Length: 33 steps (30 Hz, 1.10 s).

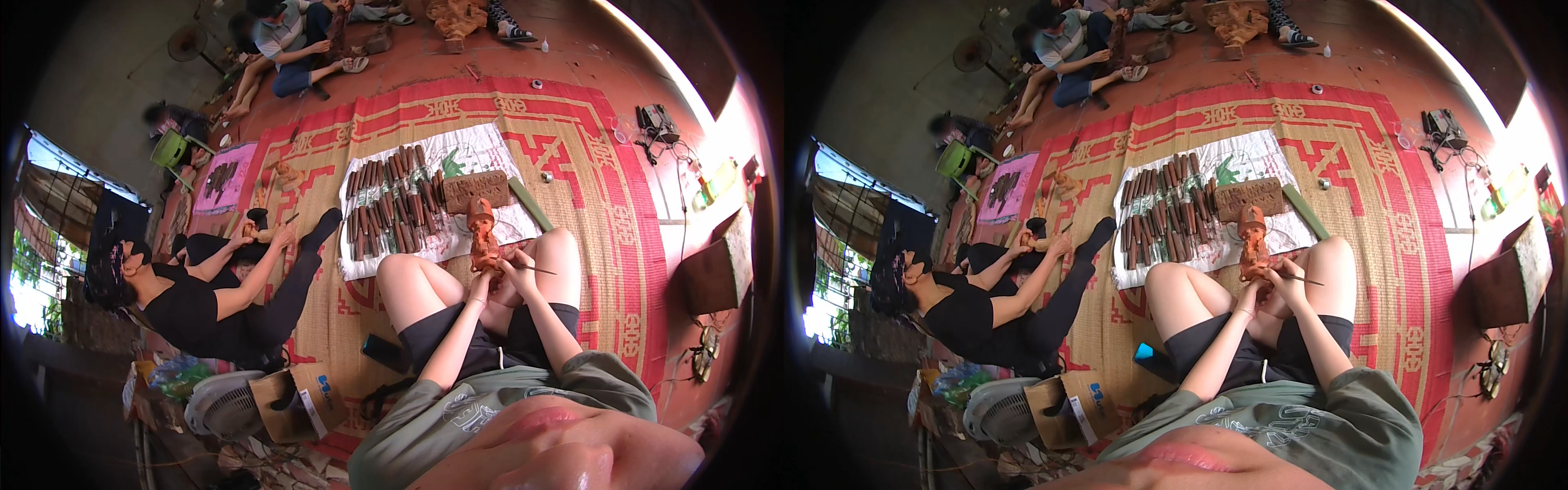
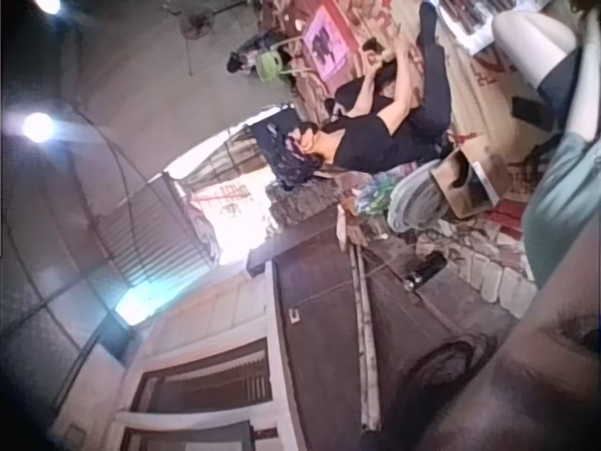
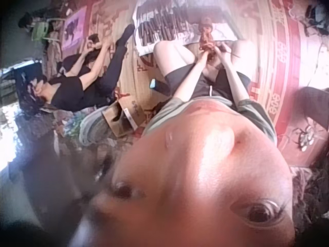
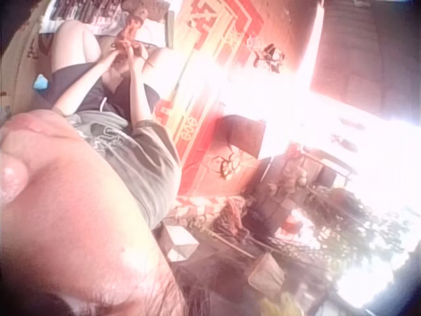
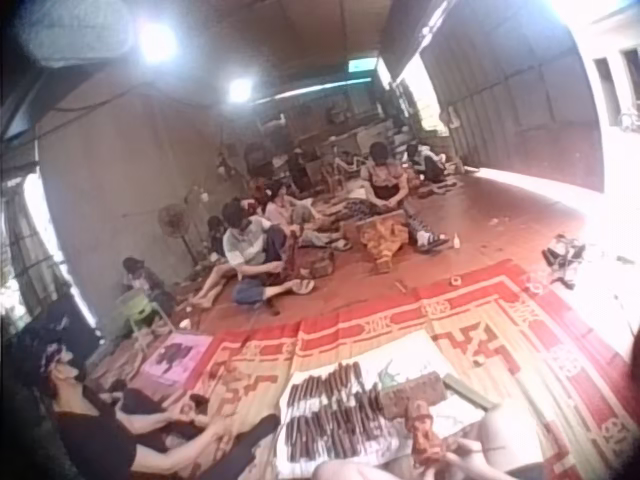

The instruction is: The person is sitting on a mat and carving a small wooden figurine using a carving knife. They hold the wood in their left hand and carefully shape it with the tool in their right hand. Other people are visible in the background, also engaged in similar carving activities.

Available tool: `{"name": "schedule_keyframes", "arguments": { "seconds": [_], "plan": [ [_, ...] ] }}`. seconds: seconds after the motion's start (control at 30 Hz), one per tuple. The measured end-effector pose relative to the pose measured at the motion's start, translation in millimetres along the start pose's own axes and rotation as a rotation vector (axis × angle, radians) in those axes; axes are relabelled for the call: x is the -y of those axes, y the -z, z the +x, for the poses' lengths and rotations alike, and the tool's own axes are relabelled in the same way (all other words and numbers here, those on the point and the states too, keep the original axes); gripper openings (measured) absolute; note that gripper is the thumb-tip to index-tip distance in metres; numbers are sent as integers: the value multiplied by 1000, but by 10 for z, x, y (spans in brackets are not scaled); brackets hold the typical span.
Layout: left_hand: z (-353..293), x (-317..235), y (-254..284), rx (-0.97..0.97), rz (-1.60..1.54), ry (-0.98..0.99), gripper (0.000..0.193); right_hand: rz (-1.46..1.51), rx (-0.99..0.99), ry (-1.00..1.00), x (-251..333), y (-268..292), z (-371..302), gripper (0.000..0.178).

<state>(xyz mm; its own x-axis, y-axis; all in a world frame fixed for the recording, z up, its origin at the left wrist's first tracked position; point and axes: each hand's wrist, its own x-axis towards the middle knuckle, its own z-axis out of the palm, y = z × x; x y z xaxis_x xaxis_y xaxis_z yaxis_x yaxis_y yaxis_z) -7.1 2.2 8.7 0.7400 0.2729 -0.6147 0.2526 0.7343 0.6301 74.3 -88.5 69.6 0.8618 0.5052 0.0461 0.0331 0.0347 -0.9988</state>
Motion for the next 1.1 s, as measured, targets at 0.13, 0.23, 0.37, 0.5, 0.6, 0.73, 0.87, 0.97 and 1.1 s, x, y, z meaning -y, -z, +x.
{"name": "schedule_keyframes", "arguments": {
  "seconds": [0.13,0.23,0.37,0.5,0.6,0.73,0.87,0.97,1.1],
  "plan": [
    [36,35,22,5,-7,11,19,38,-7,-10,5,7,8,17],
    [45,66,47,3,24,8,19,30,-10,-7,77,-10,-14,17],
    [81,62,95,32,13,8,20,-12,21,29,111,6,-6,14],
    [37,33,24,33,-40,-1,18,37,-23,40,-34,13,26,16],
    [-16,-3,-17,48,-49,-7,17,-40,-48,72,-149,44,37,17],
    [-49,-26,-23,47,-43,-2,17,-69,25,5,-155,54,11,20],
    [-36,-20,-18,41,-52,-7,19,-159,71,-28,-62,31,-2,20],
    [-57,-40,-32,51,-46,-10,21,-92,84,-116,-41,34,-9,21],
    [-72,-65,-59,58,-43,-1,21,-98,75,-73,-126,51,11,20]
  ]
}}
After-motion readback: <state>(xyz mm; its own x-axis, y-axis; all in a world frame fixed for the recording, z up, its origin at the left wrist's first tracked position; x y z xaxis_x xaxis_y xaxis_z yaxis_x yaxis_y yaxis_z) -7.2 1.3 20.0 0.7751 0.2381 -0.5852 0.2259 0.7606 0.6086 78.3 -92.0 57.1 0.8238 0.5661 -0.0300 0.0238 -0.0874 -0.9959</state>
